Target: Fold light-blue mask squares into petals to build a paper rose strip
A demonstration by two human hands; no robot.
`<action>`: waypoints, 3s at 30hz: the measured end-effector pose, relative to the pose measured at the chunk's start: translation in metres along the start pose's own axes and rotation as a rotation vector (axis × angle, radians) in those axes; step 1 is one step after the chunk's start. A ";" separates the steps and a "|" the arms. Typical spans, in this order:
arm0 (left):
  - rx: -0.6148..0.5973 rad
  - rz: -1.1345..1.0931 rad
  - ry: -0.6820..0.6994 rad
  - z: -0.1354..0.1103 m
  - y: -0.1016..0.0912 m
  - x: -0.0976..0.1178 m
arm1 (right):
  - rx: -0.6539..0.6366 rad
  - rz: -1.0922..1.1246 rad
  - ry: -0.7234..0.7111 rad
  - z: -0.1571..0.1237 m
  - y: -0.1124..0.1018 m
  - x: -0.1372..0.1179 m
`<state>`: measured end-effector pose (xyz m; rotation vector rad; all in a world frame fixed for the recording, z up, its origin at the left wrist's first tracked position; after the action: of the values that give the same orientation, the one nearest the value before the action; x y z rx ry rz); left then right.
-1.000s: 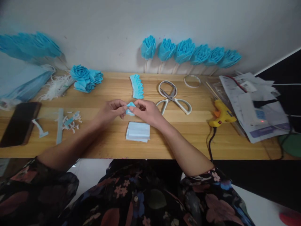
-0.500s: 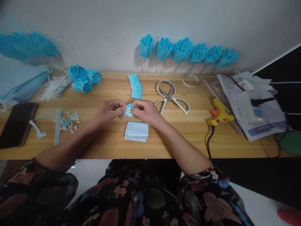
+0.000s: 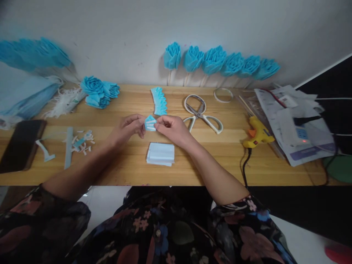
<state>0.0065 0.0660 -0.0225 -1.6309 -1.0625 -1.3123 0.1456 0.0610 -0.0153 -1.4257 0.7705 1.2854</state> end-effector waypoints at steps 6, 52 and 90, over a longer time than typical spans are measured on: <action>-0.062 0.048 0.004 0.001 0.006 -0.004 | -0.009 -0.073 -0.034 -0.002 0.006 -0.005; -0.063 -0.057 -0.032 0.000 0.007 -0.010 | -0.018 -0.073 -0.067 -0.001 0.002 -0.005; -0.031 -0.022 -0.017 0.004 -0.001 -0.008 | -0.106 -0.003 0.035 -0.002 0.006 0.002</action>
<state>0.0063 0.0684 -0.0311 -1.6605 -1.0777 -1.3378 0.1412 0.0577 -0.0185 -1.5371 0.7325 1.3190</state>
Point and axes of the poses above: each hand's wrist, its own z-axis towards the middle knuckle, its own y-axis out of the palm, x = y × z, the point moved 9 cm from there along z, towards the middle knuckle, and after that the axes turned 5 degrees about -y, right-handed, at the moved point
